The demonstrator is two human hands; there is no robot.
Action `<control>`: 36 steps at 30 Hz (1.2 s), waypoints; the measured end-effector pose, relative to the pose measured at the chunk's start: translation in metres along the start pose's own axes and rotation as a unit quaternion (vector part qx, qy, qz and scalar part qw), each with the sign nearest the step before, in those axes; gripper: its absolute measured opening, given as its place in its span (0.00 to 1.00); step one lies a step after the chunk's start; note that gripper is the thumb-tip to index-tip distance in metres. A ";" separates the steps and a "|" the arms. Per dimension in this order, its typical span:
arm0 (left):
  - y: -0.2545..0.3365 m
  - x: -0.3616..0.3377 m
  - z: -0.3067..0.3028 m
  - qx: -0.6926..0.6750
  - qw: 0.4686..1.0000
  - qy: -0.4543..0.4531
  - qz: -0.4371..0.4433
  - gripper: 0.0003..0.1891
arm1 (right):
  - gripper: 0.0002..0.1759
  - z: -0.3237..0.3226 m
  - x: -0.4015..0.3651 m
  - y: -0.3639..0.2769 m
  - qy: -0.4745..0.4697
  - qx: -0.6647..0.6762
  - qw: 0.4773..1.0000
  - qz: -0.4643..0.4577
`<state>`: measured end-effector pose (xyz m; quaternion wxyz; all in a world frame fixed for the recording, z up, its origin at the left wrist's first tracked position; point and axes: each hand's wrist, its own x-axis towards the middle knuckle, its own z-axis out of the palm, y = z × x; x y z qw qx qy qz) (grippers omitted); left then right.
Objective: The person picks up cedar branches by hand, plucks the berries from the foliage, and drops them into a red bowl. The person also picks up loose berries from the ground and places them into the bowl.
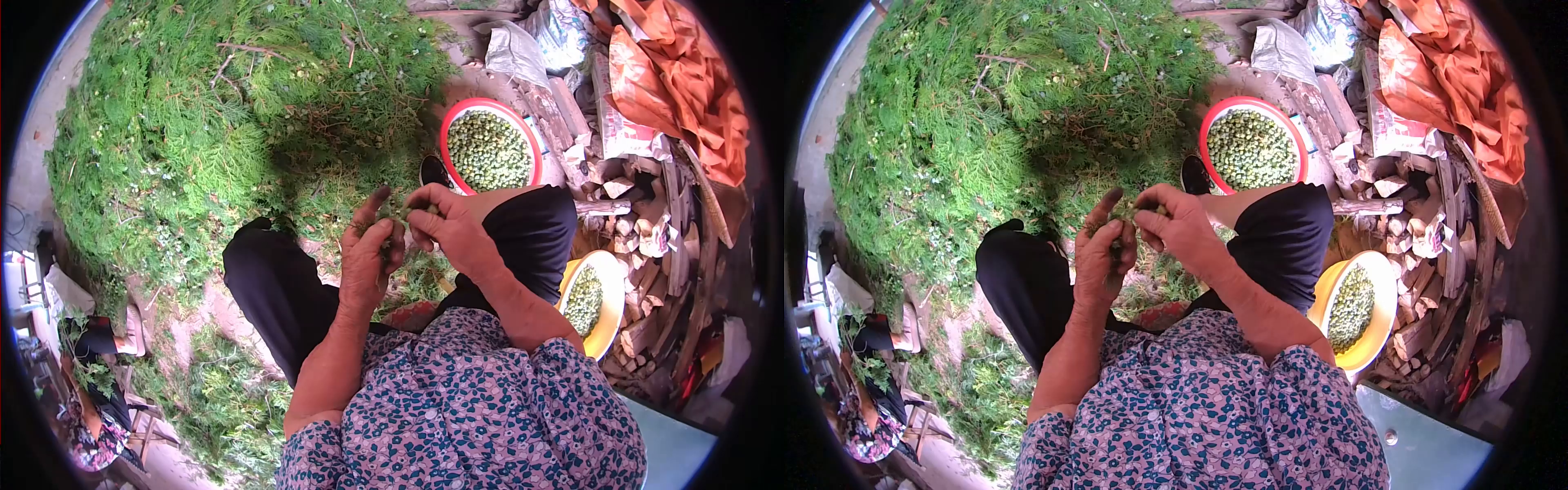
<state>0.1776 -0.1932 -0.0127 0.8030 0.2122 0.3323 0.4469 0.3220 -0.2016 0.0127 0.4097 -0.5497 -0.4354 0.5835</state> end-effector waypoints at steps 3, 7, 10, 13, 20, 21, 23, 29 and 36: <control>0.001 0.003 -0.004 -0.055 0.998 -0.012 -0.002 0.20 | 0.05 -0.008 0.003 0.009 0.010 0.222 0.974 0.040; -0.002 0.007 -0.011 -0.088 0.995 -0.047 -0.009 0.19 | 0.09 -0.012 0.010 0.024 -0.024 0.353 0.932 0.084; -0.005 0.011 -0.015 -0.183 0.982 0.002 -0.036 0.18 | 0.09 -0.009 0.011 0.024 -0.015 0.380 0.921 0.083; -0.011 0.018 -0.023 -0.248 0.968 0.013 -0.033 0.19 | 0.10 -0.017 0.019 0.032 0.043 0.394 0.912 0.110; -0.012 0.020 -0.023 -0.334 0.942 -0.010 -0.013 0.22 | 0.18 -0.123 0.050 0.033 0.275 0.580 0.766 -0.027; -0.011 0.020 -0.020 -0.355 0.935 -0.012 -0.002 0.23 | 0.20 -0.131 0.047 0.025 0.325 0.587 0.736 -0.084; -0.009 0.021 -0.017 -0.376 0.927 -0.014 0.008 0.23 | 0.22 -0.138 0.044 0.030 0.315 0.558 0.766 -0.057; -0.010 0.022 -0.016 -0.380 0.924 -0.029 0.009 0.23 | 0.14 -0.034 0.011 0.010 0.076 0.106 0.991 0.007; -0.009 0.021 -0.017 -0.367 0.928 -0.054 0.029 0.24 | 0.12 0.022 0.010 0.019 0.052 -0.265 0.916 -0.296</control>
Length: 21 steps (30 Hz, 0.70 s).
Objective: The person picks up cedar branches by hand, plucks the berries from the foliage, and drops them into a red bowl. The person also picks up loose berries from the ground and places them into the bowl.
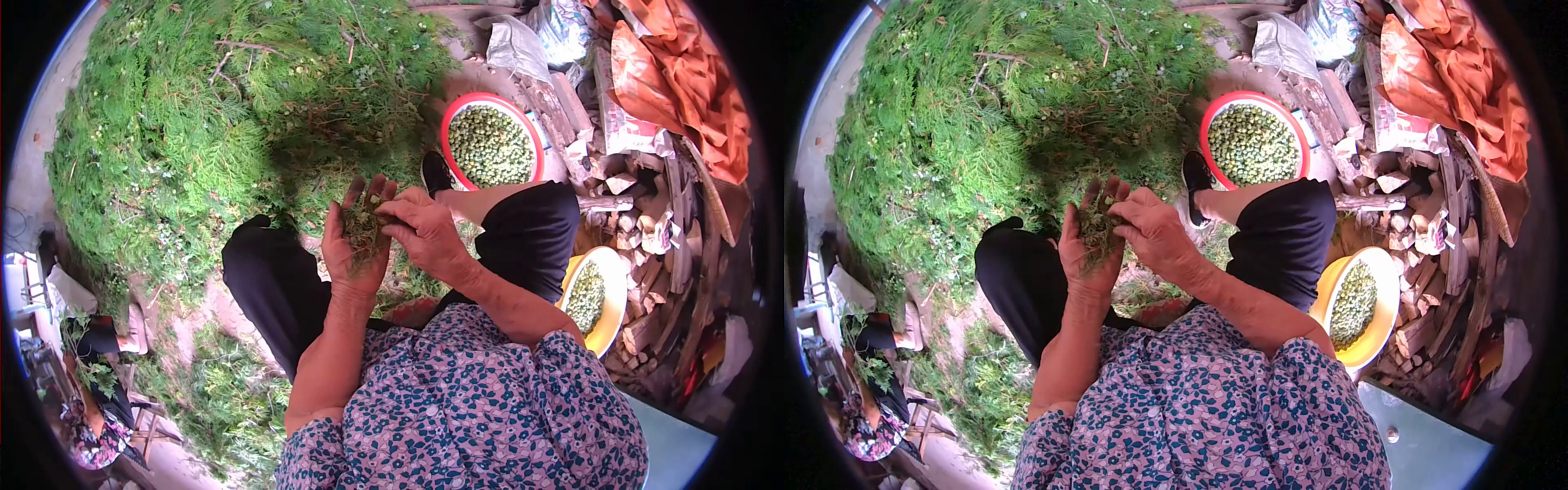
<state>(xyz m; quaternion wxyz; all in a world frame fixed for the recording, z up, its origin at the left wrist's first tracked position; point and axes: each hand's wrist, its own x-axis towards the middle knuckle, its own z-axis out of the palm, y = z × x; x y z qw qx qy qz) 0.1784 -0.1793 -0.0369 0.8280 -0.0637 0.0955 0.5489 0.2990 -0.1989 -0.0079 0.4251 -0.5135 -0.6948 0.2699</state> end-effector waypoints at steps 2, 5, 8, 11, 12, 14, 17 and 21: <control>0.001 -0.001 -0.002 -0.007 1.000 -0.009 0.000 0.24 | 0.13 0.000 -0.001 0.002 -0.005 0.019 1.000 0.022; 0.002 0.000 0.000 0.004 1.000 -0.021 -0.003 0.24 | 0.11 -0.009 0.001 0.003 0.008 0.080 0.994 0.076; 0.001 -0.002 0.007 0.003 1.000 0.005 0.002 0.24 | 0.06 -0.018 0.006 -0.004 0.056 0.425 0.863 0.269; 0.001 -0.003 0.007 0.009 1.000 0.007 -0.010 0.23 | 0.08 -0.017 0.013 0.001 0.032 0.084 0.990 0.110; 0.001 -0.002 0.002 0.015 1.000 -0.008 -0.018 0.23 | 0.08 -0.014 0.014 0.002 0.032 0.084 0.990 0.110; 0.001 -0.001 0.003 0.020 0.999 -0.024 -0.024 0.23 | 0.10 -0.007 0.016 0.003 0.019 -0.039 0.999 0.005; -0.002 -0.002 0.007 0.037 0.999 0.003 -0.021 0.23 | 0.11 0.000 0.015 0.012 0.009 -0.062 0.998 -0.014; -0.001 -0.002 0.004 0.016 1.000 0.015 -0.022 0.23 | 0.10 -0.008 0.018 0.006 0.027 -0.004 0.999 0.036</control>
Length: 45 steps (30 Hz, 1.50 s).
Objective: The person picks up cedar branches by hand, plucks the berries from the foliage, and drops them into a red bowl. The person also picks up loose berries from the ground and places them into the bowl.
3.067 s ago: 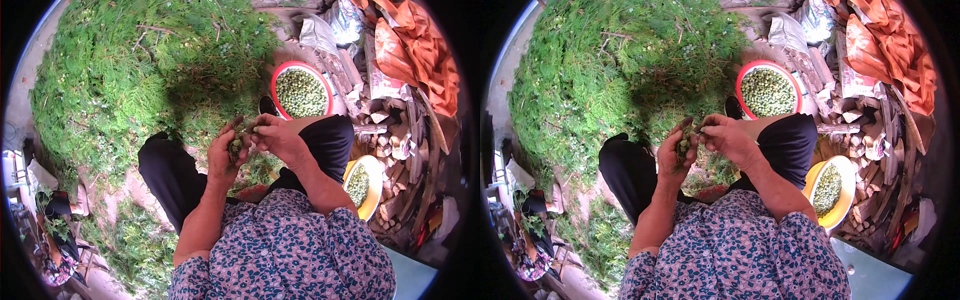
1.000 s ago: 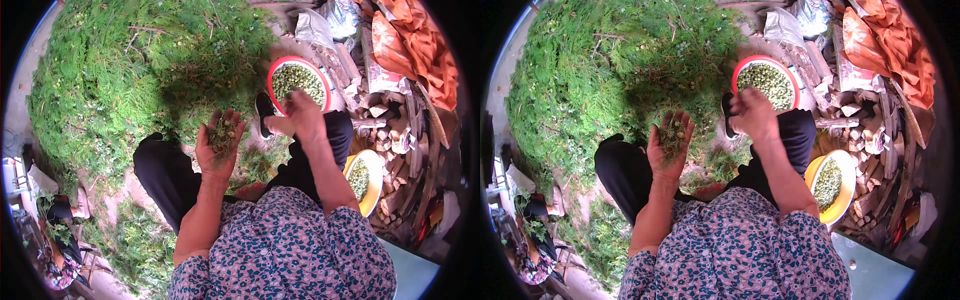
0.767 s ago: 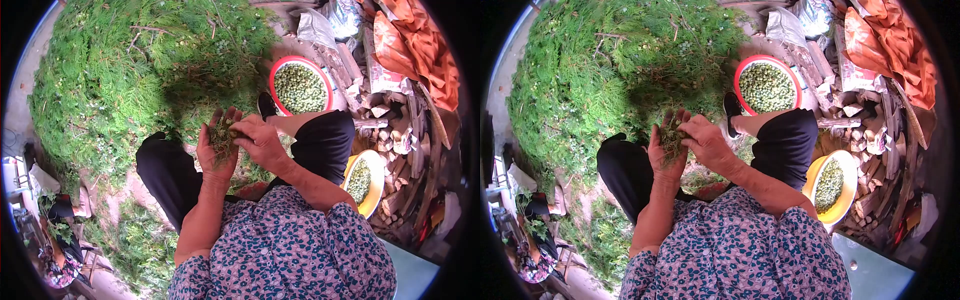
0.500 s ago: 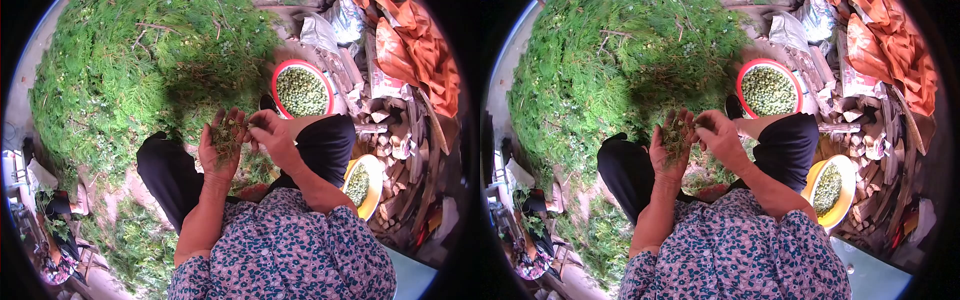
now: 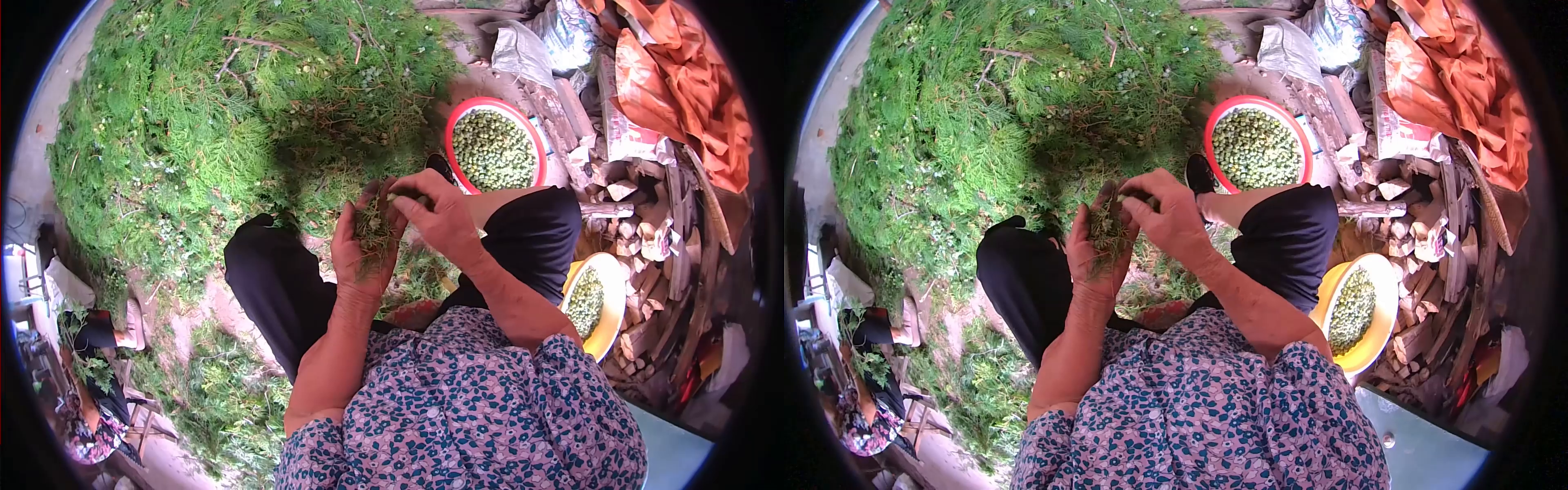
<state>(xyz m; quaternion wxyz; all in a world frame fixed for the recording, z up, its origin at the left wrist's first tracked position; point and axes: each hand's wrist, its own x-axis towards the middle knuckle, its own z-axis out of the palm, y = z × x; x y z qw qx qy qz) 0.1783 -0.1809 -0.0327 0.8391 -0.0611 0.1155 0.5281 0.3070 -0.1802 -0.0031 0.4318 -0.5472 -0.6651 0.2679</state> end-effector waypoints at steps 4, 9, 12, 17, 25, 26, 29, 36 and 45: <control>-0.002 0.000 0.006 -0.021 0.999 0.033 0.015 0.23 | 0.11 -0.012 0.000 0.000 -0.037 0.435 0.852 0.288; 0.001 0.002 0.000 0.007 1.000 -0.010 0.009 0.23 | 0.11 0.001 -0.012 0.006 -0.080 0.150 0.977 0.130; -0.003 0.002 0.001 0.023 1.000 -0.004 0.017 0.24 | 0.13 0.005 -0.012 -0.007 -0.076 0.032 0.995 0.056; -0.003 0.001 0.000 0.021 1.000 -0.004 0.019 0.25 | 0.13 0.008 -0.013 -0.002 -0.078 0.069 0.991 0.086; 0.002 0.000 0.005 -0.004 0.999 0.026 0.028 0.24 | 0.10 -0.017 -0.009 -0.005 -0.069 0.504 0.803 0.311; 0.002 0.001 0.005 -0.004 0.999 0.027 0.028 0.24 | 0.10 -0.017 -0.010 -0.009 -0.069 0.504 0.803 0.311; -0.001 0.001 0.002 0.036 0.998 0.026 0.038 0.24 | 0.08 -0.010 -0.016 -0.021 -0.168 0.313 0.870 0.343; 0.002 0.000 -0.001 0.033 0.999 -0.003 0.030 0.24 | 0.08 0.008 -0.015 -0.011 -0.044 0.068 0.995 0.057; -0.002 0.001 -0.002 0.095 0.994 -0.010 0.050 0.25 | 0.10 0.021 -0.019 -0.024 -0.109 -0.035 0.993 -0.010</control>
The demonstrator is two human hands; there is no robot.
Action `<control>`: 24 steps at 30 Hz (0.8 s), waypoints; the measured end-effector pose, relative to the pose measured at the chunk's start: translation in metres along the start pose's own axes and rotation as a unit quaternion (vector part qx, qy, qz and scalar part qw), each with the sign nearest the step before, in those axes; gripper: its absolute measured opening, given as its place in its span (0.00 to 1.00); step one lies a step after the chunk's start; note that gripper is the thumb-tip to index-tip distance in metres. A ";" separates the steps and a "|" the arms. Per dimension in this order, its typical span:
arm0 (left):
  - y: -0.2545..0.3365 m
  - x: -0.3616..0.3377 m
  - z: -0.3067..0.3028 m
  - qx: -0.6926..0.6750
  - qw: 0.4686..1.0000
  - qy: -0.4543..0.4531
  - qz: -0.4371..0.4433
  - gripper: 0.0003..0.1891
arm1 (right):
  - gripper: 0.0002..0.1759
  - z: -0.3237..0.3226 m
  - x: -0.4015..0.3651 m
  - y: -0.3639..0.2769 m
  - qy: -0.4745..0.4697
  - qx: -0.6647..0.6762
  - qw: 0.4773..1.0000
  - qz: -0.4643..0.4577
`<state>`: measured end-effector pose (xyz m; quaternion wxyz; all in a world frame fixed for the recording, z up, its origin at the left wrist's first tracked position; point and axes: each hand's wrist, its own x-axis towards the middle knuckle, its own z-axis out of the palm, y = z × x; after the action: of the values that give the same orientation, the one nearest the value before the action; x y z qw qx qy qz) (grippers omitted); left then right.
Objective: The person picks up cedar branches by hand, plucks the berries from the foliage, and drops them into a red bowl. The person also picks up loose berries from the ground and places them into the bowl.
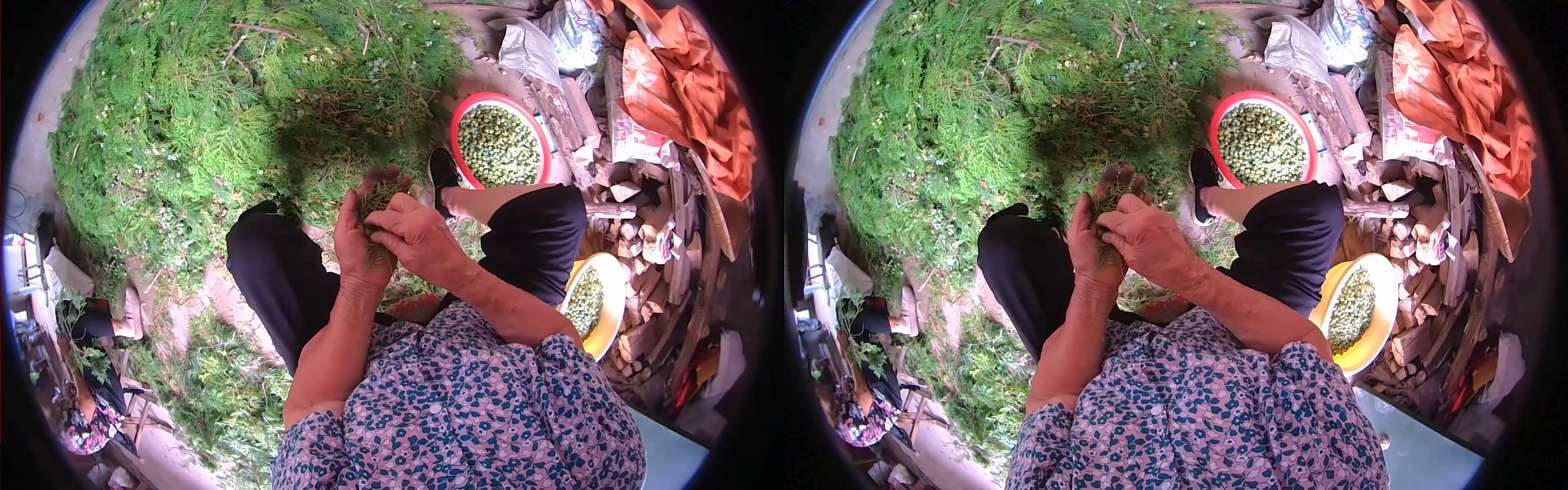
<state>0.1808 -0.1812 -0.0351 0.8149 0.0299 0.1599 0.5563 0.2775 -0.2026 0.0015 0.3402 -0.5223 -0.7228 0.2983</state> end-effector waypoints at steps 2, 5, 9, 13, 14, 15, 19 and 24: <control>0.000 0.000 -0.002 0.014 1.000 0.004 0.000 0.25 | 0.09 0.001 0.000 -0.001 -0.015 -0.026 1.000 0.003; 0.002 -0.001 0.000 0.019 1.000 0.002 -0.002 0.25 | 0.08 0.001 0.001 0.001 -0.004 -0.008 1.000 -0.012; 0.005 0.000 0.002 -0.027 1.000 0.009 -0.009 0.25 | 0.09 -0.025 0.000 0.018 -0.039 0.323 0.937 0.124; 0.006 0.000 0.005 -0.059 0.998 -0.004 -0.015 0.25 | 0.10 -0.038 0.003 0.006 0.049 0.637 0.733 0.233; 0.005 0.000 0.005 -0.059 0.998 -0.004 -0.017 0.25 | 0.10 -0.040 0.000 0.018 0.018 0.648 0.717 0.257; 0.005 0.000 0.004 -0.072 0.997 -0.009 -0.019 0.25 | 0.10 -0.040 0.000 0.017 0.018 0.648 0.717 0.257; 0.003 0.000 0.008 -0.074 0.997 -0.014 -0.013 0.25 | 0.08 -0.022 -0.001 0.016 0.026 0.293 0.937 0.186; 0.005 -0.001 0.006 -0.063 0.998 -0.020 -0.021 0.26 | 0.08 -0.028 -0.005 0.009 -0.019 0.121 0.990 0.070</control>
<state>0.1781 -0.1797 -0.0277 0.8297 -0.0132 0.1086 0.5474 0.3064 -0.2032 0.0102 0.3652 -0.5212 -0.6495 0.4161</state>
